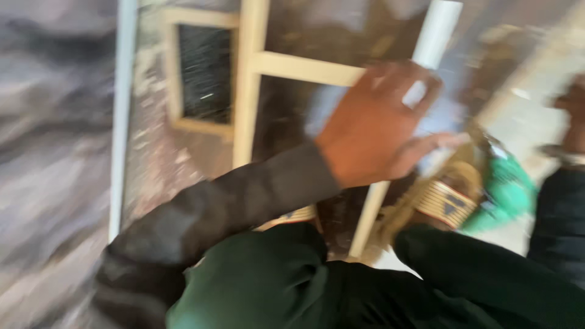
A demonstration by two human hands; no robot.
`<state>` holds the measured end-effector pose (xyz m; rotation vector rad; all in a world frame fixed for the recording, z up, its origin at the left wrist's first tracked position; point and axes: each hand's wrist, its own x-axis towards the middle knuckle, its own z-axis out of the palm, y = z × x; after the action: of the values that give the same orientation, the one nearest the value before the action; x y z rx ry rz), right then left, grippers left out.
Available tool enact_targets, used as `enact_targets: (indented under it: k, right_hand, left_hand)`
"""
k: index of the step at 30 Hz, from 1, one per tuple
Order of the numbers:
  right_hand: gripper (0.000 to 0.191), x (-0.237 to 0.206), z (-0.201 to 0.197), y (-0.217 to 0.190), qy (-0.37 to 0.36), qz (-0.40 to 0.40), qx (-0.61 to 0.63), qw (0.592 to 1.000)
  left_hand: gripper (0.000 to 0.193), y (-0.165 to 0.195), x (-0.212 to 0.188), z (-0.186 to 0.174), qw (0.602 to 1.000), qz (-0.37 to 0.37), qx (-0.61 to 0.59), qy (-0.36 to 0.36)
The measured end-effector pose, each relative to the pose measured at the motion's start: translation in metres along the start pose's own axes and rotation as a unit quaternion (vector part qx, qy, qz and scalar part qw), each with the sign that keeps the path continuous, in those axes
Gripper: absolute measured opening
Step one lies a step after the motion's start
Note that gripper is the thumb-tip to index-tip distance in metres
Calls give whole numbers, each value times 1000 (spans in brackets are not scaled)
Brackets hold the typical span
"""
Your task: The person uses a green corded drill to drive screws into white wooden frames, repeatedly flipping and repositioning the frames to secure joints. The person also briefly handles a metal tray and a stack of clear plastic sheets.
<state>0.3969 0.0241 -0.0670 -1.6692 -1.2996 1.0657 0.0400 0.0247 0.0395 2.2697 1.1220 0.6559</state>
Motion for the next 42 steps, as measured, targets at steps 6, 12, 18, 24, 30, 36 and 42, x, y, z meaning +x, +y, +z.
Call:
enact_targets:
  k: [6,12,18,24,30,36,42]
  right_hand:
    - [18,-83,20,-55,-31,0,178,983]
    - [21,-100,46,-119,-9,-101,69,992]
    - [52,-141,-10,-32,185,-107,-270,939]
    - [60,-232,-40,128,199,208,-224,931]
    - [36,-214,-50,155,161,243,59,955]
    - [53,-200,-56,57,164,116,265,943]
    - [46,-191,-78,-41,-10,122,228,966]
  left_hand:
    - [50,31,19,5,964,21,-261,43]
    - [36,32,4,18,957,19,-290,12]
    - [9,10,14,-39,944,-48,-309,105]
    - [14,-30,5,-68,861,-80,-493,93]
    - [8,-32,-11,-19,766,-200,-603,99]
    - [13,-24,-3,2,725,-249,-626,142]
    - [31,-14,-1,23,720,-235,-641,129]
